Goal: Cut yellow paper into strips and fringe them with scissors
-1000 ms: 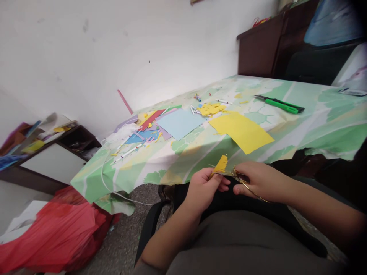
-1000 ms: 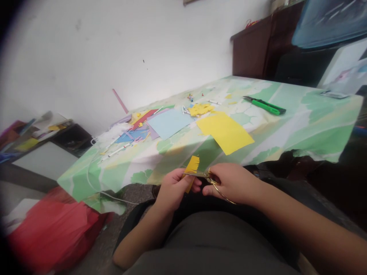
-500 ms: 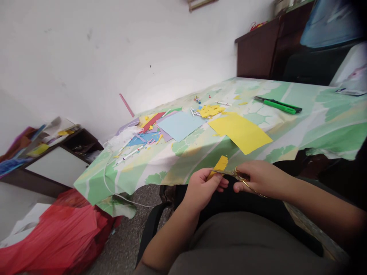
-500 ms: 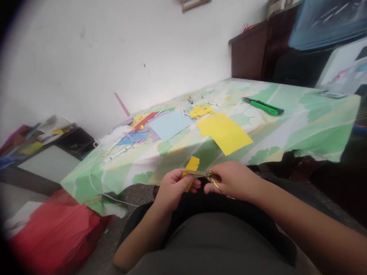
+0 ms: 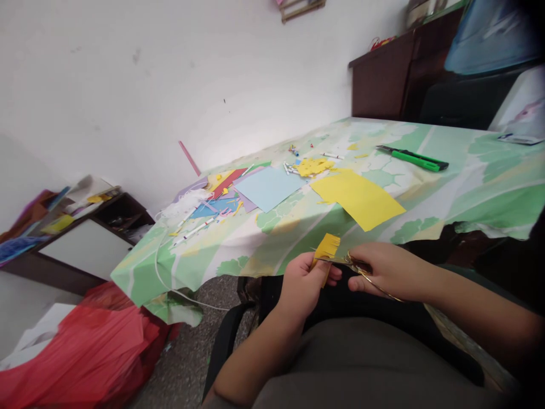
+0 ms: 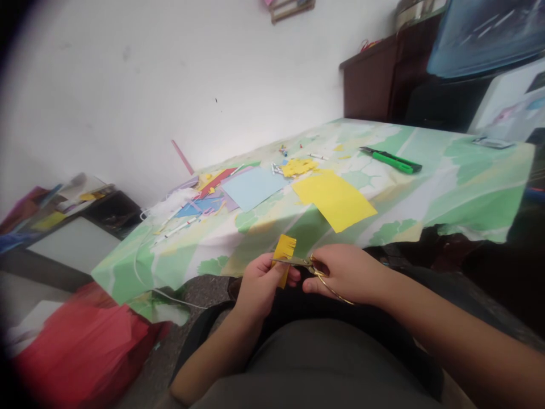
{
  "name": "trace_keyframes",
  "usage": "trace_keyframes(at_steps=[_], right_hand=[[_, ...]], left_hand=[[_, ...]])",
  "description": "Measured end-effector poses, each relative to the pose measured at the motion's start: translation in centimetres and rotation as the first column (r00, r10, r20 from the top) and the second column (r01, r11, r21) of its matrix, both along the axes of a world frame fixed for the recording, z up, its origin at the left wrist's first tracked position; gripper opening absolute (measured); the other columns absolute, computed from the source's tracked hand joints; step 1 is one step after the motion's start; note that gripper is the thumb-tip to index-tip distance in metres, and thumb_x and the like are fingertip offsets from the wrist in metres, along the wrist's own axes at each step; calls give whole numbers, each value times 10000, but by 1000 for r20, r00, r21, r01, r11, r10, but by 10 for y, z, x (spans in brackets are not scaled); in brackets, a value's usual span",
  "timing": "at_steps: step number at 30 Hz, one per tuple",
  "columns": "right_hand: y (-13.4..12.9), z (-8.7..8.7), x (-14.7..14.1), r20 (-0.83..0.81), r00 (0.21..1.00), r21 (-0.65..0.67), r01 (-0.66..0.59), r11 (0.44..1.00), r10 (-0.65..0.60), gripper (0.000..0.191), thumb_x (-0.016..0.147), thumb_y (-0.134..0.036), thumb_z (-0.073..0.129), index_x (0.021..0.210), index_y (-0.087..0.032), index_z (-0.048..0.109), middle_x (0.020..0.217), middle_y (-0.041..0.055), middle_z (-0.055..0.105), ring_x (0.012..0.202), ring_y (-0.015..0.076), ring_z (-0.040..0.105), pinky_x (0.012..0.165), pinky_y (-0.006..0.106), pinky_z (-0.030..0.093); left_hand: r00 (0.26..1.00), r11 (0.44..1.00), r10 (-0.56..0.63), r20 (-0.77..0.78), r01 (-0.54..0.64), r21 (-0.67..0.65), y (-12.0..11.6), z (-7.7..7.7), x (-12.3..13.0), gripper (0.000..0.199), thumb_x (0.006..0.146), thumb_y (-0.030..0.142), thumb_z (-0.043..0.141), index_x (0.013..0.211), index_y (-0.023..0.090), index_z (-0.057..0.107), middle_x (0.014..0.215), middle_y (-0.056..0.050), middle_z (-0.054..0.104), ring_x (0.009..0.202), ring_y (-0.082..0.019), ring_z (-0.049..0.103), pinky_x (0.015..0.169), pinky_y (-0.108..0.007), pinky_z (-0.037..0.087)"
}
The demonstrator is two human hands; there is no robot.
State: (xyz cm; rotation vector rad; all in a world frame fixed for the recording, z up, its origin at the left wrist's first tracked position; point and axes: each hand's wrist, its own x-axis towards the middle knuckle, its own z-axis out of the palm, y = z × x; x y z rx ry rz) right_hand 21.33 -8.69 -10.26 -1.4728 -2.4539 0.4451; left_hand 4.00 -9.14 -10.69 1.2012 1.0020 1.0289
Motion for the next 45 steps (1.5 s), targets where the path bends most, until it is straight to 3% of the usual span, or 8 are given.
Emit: trace_keyframes(at_steps=[9, 17, 26, 36, 45], right_hand=[[1, -1, -1, 21, 1000, -4, 10, 1000, -10, 363, 708, -546, 471, 623, -193, 452, 582, 7, 500, 509, 118, 397, 457, 232, 225], [4, -7, 2, 38, 999, -1, -20, 1000, 20, 459, 715, -630, 400, 619, -188, 470, 559, 12, 511, 491, 115, 394, 462, 234, 209], [7, -11, 4, 67, 997, 32, 38, 999, -40, 500, 689, -668, 394, 615, -186, 501, 566, 29, 531, 506, 134, 414, 463, 239, 190], [2, -3, 2, 28, 999, -17, -29, 999, 29, 409, 716, -584, 439, 612, -190, 455, 565, 1, 510, 486, 108, 374, 462, 234, 217], [5, -6, 2, 27, 1000, -7, -13, 1000, 13, 445, 708, -620, 423, 602, -189, 460, 544, 3, 508, 477, 110, 382, 453, 235, 196]], left_hand=[[1000, 1000, -1, -23, 1, 21, 0, 0, 0, 202, 701, 302, 571, 610, 121, 564, 536, -15, 601, 467, -85, 530, 489, -205, 429], [995, 999, -17, -93, 22, 47, -1, 3, -1, 226, 719, 310, 555, 586, 127, 556, 543, -16, 604, 473, -81, 526, 498, -207, 430], [998, 998, -64, 2, 64, -22, 2, 2, -4, 183, 676, 297, 599, 662, 118, 569, 626, -37, 636, 504, -97, 560, 488, -217, 454], [998, 998, -59, 0, 59, -1, 3, 1, -5, 248, 692, 366, 586, 634, 126, 567, 557, -20, 611, 468, -87, 540, 488, -214, 446], [998, 999, -41, -39, 41, 4, 1, 1, -2, 262, 697, 375, 581, 614, 127, 561, 567, -32, 622, 469, -90, 541, 492, -218, 451]])
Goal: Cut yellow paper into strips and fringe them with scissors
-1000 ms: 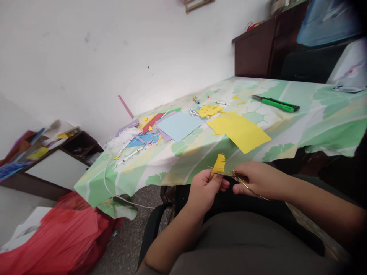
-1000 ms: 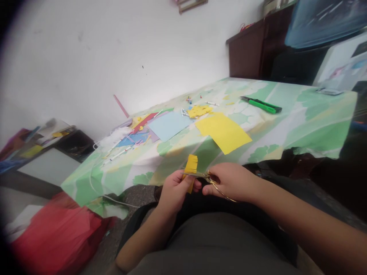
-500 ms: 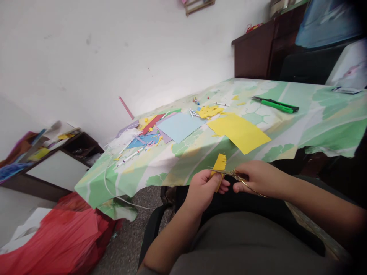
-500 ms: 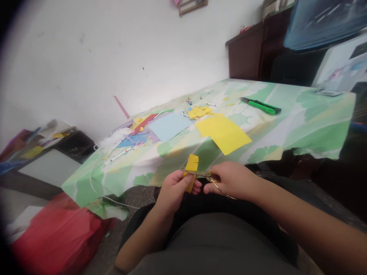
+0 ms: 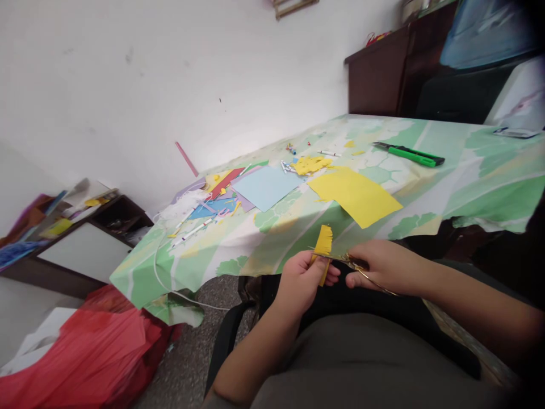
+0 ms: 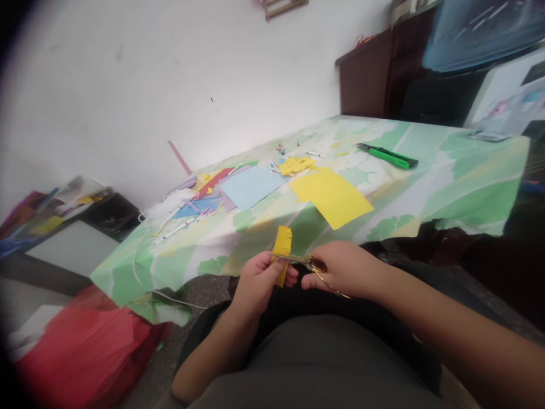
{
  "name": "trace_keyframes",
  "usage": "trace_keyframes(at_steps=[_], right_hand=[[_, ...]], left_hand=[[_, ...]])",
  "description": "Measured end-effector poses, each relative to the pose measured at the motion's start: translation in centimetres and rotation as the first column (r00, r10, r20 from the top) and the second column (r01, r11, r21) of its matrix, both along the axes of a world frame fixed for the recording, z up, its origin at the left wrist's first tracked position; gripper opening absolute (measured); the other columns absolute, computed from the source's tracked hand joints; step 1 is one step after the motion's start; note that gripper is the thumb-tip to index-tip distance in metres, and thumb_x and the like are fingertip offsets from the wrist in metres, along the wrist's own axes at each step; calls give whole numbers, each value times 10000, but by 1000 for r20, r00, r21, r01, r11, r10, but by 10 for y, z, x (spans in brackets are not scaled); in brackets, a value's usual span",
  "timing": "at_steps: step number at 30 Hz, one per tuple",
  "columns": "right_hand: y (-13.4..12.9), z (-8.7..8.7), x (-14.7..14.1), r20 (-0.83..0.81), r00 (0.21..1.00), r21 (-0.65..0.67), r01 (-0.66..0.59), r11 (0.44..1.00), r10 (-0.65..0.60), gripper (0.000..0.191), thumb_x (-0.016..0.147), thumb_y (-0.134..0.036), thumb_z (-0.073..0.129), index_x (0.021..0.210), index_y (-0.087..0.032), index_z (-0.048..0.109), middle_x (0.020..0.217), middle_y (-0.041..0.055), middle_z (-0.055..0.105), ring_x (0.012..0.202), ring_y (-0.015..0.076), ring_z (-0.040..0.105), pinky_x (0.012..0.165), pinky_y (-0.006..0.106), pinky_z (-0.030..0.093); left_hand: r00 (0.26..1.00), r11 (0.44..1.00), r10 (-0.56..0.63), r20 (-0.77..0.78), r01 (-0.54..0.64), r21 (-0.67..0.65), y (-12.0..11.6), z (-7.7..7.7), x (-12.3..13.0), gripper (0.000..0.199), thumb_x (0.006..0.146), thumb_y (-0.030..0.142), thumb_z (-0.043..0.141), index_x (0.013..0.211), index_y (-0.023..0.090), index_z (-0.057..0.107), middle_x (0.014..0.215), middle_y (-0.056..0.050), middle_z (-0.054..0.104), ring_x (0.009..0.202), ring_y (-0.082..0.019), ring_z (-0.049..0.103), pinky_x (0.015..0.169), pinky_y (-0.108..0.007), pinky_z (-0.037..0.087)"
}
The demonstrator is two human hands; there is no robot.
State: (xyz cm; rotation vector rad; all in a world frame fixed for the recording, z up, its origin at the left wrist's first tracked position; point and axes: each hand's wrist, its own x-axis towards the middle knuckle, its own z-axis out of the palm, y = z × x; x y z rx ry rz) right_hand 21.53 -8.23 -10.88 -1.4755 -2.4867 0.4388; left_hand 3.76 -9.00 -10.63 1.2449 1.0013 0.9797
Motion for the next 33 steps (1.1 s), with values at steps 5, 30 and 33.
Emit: trace_keyframes(at_steps=[5, 30, 33], right_hand=[[1, -1, 1, 4, 999, 30, 34, 999, -35, 486, 677, -666, 421, 587, -190, 466, 544, 15, 524, 490, 125, 403, 458, 236, 197], [1, -1, 1, 0, 1000, -12, -8, 1000, 8, 430, 708, -610, 427, 635, -188, 472, 595, 16, 533, 503, 120, 405, 472, 239, 226], [2, -2, 1, 3, 1000, -13, -6, 1000, 6, 433, 709, -614, 423, 635, -189, 471, 598, 18, 536, 512, 124, 408, 476, 238, 228]], left_hand=[[1000, 1000, 12, 22, -13, 14, 0, 0, 0, 230, 696, 341, 578, 626, 122, 568, 574, -34, 622, 484, -95, 549, 504, -223, 461], [999, 1000, 26, 19, -26, -3, 1, -5, 2, 241, 695, 349, 580, 608, 126, 548, 544, -17, 599, 476, -90, 535, 500, -220, 443], [1000, 1000, 19, 0, -19, 13, 1, -5, 2, 230, 704, 336, 568, 605, 130, 545, 539, -14, 594, 475, -88, 531, 503, -217, 437]])
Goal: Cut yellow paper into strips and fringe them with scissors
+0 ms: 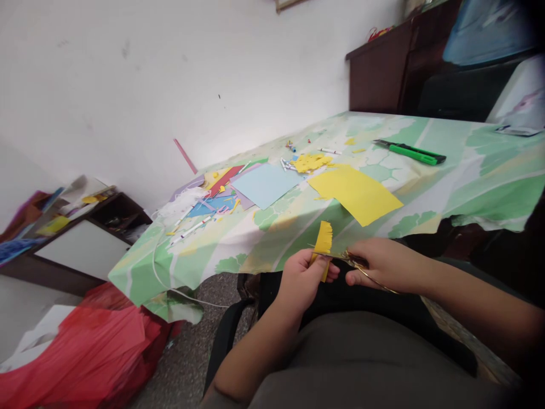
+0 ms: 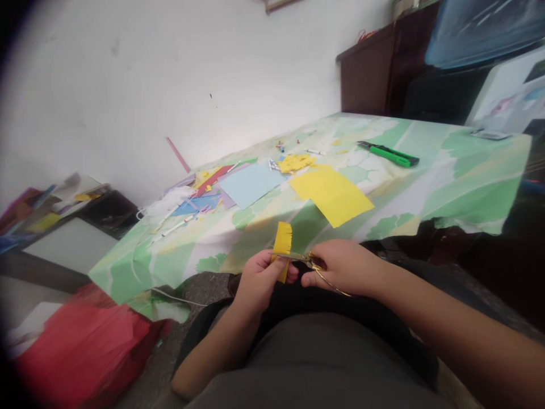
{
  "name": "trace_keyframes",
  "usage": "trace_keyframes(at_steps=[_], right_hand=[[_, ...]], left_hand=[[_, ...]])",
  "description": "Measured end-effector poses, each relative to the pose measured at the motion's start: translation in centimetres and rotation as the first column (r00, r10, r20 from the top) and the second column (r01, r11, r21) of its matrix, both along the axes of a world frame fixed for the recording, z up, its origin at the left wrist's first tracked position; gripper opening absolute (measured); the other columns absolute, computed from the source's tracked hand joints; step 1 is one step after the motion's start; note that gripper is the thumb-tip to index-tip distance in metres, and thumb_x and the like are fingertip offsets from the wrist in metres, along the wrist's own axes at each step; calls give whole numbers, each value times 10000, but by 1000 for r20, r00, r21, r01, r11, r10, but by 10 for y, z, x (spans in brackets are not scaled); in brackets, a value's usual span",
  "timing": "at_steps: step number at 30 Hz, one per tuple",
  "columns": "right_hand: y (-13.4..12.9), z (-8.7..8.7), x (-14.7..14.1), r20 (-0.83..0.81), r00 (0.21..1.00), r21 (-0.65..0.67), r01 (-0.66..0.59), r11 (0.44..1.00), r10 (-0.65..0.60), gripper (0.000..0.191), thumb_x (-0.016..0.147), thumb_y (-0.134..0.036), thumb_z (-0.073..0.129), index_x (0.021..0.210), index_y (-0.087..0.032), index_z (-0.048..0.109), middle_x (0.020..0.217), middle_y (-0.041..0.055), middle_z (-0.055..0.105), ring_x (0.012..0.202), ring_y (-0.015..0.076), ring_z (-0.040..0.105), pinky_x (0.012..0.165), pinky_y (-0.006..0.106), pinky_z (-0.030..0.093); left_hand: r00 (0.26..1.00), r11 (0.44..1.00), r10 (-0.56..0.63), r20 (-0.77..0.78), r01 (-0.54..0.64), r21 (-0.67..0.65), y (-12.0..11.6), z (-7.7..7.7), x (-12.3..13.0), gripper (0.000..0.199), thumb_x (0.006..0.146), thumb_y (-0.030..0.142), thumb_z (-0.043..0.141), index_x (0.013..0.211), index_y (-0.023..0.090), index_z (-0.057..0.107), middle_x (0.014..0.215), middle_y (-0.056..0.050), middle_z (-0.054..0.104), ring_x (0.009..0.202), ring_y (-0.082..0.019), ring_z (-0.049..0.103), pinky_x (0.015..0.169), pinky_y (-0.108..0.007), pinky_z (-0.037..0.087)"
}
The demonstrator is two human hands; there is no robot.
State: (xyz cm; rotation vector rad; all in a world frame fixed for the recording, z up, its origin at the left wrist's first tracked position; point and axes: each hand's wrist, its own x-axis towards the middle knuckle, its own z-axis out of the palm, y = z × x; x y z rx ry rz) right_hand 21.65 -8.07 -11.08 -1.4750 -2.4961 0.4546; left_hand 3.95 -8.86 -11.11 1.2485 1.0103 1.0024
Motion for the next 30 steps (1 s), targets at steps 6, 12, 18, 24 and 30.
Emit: trace_keyframes(at_steps=[6, 12, 18, 24, 30], right_hand=[[1, -1, 0, -22, 1000, -4, -15, 1000, 15, 415, 708, -597, 445, 634, -189, 466, 601, 12, 531, 517, 120, 412, 484, 236, 234], [-2, 1, -2, -45, 998, -21, -41, 999, 40, 408, 718, -586, 444, 638, -186, 470, 595, 7, 522, 521, 122, 415, 484, 235, 238], [-1, 0, -2, -20, 999, 3, -34, 999, 34, 444, 720, -615, 414, 621, -186, 472, 577, 13, 522, 508, 125, 408, 474, 240, 225], [1, 2, 0, 6, 1000, 50, -19, 999, 19, 482, 694, -656, 411, 610, -189, 495, 579, 25, 544, 511, 135, 428, 472, 245, 213], [0, 7, 3, 21, 1000, 69, -1, 998, 0, 488, 705, -660, 383, 603, -190, 468, 569, 19, 524, 510, 132, 408, 475, 242, 210]], left_hand=[[999, 999, 4, -49, -1, 51, 0, 3, 0, 230, 720, 309, 539, 569, 137, 534, 525, -15, 579, 468, -86, 512, 496, -214, 419], [997, 996, -2, -79, 9, 86, -2, 7, -1, 228, 729, 283, 524, 551, 141, 527, 511, -6, 565, 469, -81, 502, 499, -208, 412], [995, 996, 18, -94, -10, 91, -3, 8, -1, 245, 725, 310, 531, 543, 146, 524, 500, -5, 562, 460, -85, 496, 497, -213, 414], [999, 998, 5, -36, -2, 65, -2, 8, -2, 204, 696, 313, 559, 583, 144, 539, 510, -6, 574, 471, -94, 516, 510, -223, 428], [1000, 999, -20, 24, 19, 39, 0, 9, -4, 188, 689, 317, 576, 645, 135, 573, 530, -9, 595, 471, -98, 530, 511, -228, 433]])
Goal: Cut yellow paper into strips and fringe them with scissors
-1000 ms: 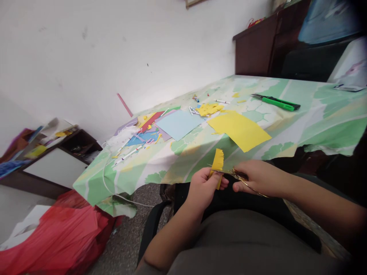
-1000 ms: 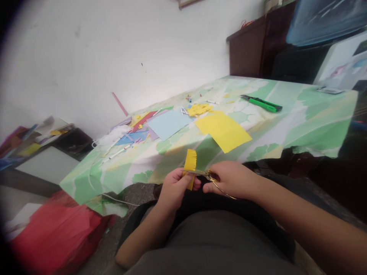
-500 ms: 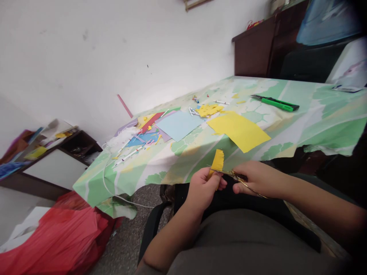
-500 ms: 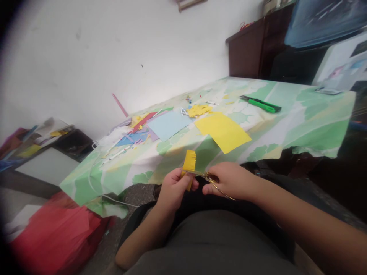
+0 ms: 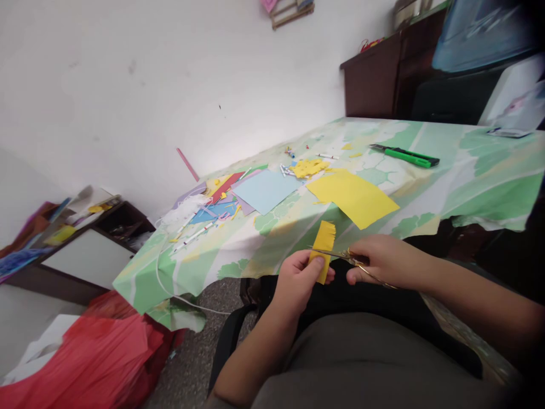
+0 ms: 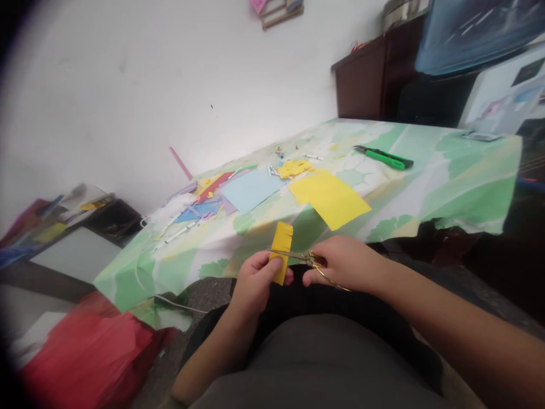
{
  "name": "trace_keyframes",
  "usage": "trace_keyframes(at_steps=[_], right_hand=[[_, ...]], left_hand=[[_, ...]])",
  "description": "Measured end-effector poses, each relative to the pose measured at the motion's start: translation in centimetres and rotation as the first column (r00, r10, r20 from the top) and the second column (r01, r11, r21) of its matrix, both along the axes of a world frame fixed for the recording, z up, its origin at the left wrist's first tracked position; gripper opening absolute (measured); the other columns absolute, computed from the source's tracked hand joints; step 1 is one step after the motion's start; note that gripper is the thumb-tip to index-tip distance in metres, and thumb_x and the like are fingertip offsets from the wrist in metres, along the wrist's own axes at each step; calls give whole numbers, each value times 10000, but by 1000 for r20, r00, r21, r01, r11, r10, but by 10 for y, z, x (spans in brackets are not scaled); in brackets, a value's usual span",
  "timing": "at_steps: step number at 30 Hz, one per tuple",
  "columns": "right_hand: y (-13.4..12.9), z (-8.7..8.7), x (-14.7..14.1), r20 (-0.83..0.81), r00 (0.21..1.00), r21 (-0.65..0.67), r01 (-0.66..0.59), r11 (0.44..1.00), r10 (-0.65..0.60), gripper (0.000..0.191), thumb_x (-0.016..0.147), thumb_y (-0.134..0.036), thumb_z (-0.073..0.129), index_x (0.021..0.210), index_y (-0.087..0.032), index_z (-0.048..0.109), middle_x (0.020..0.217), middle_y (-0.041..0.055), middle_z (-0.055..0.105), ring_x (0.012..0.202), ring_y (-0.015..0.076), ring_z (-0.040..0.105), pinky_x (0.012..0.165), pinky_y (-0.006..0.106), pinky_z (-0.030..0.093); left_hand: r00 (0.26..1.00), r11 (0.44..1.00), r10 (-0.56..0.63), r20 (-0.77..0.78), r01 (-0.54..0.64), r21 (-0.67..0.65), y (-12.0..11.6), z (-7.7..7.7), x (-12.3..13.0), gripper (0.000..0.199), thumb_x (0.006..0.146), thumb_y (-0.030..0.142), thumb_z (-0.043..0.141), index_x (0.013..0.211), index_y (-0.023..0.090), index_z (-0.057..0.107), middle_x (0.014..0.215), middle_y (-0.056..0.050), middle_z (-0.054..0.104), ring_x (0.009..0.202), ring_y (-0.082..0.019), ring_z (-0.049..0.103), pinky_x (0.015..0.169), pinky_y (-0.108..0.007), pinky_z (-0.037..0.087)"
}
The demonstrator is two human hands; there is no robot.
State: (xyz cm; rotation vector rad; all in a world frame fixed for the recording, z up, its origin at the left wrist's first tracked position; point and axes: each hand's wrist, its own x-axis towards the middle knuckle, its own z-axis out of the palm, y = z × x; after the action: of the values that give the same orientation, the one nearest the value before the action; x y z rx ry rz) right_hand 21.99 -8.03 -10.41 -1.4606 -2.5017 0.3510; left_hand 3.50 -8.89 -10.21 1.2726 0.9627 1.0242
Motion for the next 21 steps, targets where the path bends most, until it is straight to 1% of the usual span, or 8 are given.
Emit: trace_keyframes(at_steps=[6, 10, 15, 21], right_hand=[[-3, 0, -2, -48, 999, -7, -20, 1000, 19, 440, 715, -620, 412, 627, -191, 454, 586, 8, 507, 504, 116, 379, 480, 240, 224], [-5, 0, -3, -56, 998, -13, -14, 1000, 14, 421, 718, -601, 426, 631, -190, 446, 592, 8, 500, 512, 115, 377, 484, 240, 230], [-4, -2, -5, -70, 997, -35, -33, 999, 31, 403, 716, -586, 442, 638, -191, 447, 589, 2, 493, 509, 113, 373, 478, 237, 222], [-3, -2, -6, -56, 998, -71, -22, 997, 18, 404, 709, -588, 447, 631, -192, 448, 583, 4, 494, 502, 116, 384, 474, 236, 229]], left_hand=[[1000, 1000, -20, -7, 20, 21, 1, -2, 0, 213, 713, 316, 574, 615, 127, 568, 514, -7, 583, 467, -86, 516, 507, -215, 420], [1000, 999, 12, 21, -13, 42, 1, -3, -1, 186, 718, 295, 565, 629, 132, 576, 503, 2, 575, 459, -85, 512, 493, -211, 414], [999, 997, 47, -26, -45, 65, 0, -4, 0, 208, 717, 294, 555, 589, 130, 570, 494, 4, 567, 453, -79, 505, 479, -201, 401], [992, 989, 126, 9, -126, 83, 1, -11, 3, 193, 710, 285, 551, 597, 130, 573, 488, 6, 565, 453, -82, 502, 484, -206, 398]])
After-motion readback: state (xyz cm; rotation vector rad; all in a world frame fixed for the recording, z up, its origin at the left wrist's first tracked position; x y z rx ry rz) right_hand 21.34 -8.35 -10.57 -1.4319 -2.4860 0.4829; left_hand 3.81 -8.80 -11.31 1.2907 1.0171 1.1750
